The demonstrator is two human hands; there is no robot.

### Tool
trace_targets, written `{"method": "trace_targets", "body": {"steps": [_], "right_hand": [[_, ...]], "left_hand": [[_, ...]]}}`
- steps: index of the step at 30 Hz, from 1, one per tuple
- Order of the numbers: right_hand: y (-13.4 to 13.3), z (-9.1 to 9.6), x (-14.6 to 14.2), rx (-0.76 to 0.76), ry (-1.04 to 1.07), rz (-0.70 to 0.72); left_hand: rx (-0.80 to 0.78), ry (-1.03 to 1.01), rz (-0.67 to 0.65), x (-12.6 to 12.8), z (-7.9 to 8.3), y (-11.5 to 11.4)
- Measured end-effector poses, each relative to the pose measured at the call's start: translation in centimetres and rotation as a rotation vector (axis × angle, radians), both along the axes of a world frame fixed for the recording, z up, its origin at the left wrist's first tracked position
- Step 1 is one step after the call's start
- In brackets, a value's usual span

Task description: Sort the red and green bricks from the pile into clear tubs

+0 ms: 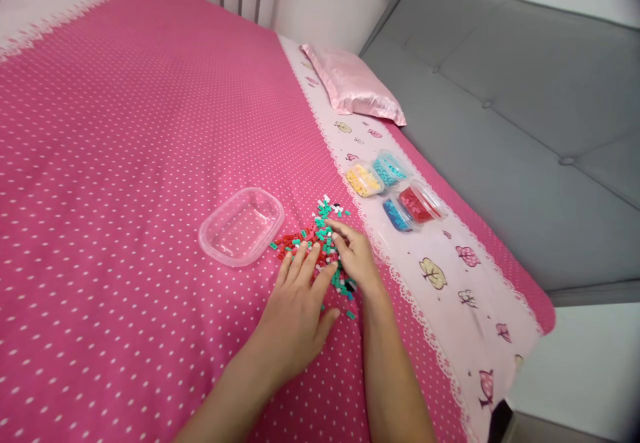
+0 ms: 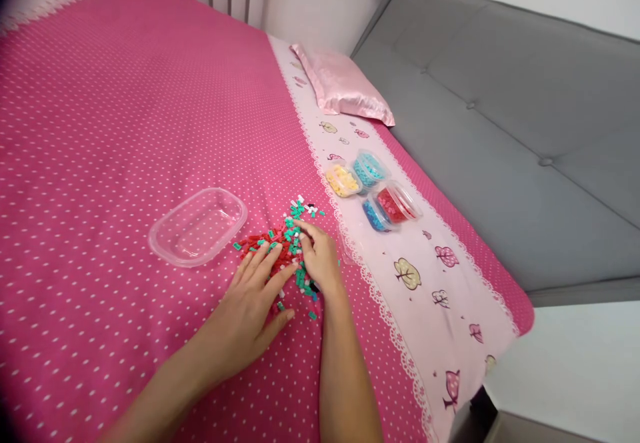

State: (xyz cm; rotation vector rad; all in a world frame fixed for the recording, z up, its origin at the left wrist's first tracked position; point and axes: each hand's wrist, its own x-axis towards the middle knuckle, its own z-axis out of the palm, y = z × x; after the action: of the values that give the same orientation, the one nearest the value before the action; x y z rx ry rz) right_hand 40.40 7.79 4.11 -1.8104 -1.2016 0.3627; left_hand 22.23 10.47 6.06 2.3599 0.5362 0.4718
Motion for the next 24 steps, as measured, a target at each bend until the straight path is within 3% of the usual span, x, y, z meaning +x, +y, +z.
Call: {"method": "trace_targets", "body": {"steps": [5, 9, 12, 15, 19, 24], "right_hand": [[0.0, 1.2, 0.1, 0.080, -0.001, -0.045], [1.8, 0.2, 2.8, 0.157, -0.077, -0.158], [4.3, -1.3, 4.7, 0.083, -0.003, -0.189], [6.3, -2.4, 5.3, -0.025, -0.057, -0.188], [7.0, -2.3, 4.1, -0.033, -0.087, 0.055], [5.2, -0.3, 1.3, -0.112, 0.006, 0.330]], "left_hand": [[0.130, 0.170, 0.082, 0.2, -1.0, -0.2], [0.118, 0.187, 0.101, 0.2, -1.0, 0.0], [0.112, 0.159, 0.122, 0.0, -1.3, 0.1], [0.109, 0.140, 0.133, 0.0, -1.6, 0.1], [0.106, 0.127, 0.149, 0.0, -1.9, 0.1], [0.081, 0.124, 0.138, -0.1, -1.9, 0.2]]}}
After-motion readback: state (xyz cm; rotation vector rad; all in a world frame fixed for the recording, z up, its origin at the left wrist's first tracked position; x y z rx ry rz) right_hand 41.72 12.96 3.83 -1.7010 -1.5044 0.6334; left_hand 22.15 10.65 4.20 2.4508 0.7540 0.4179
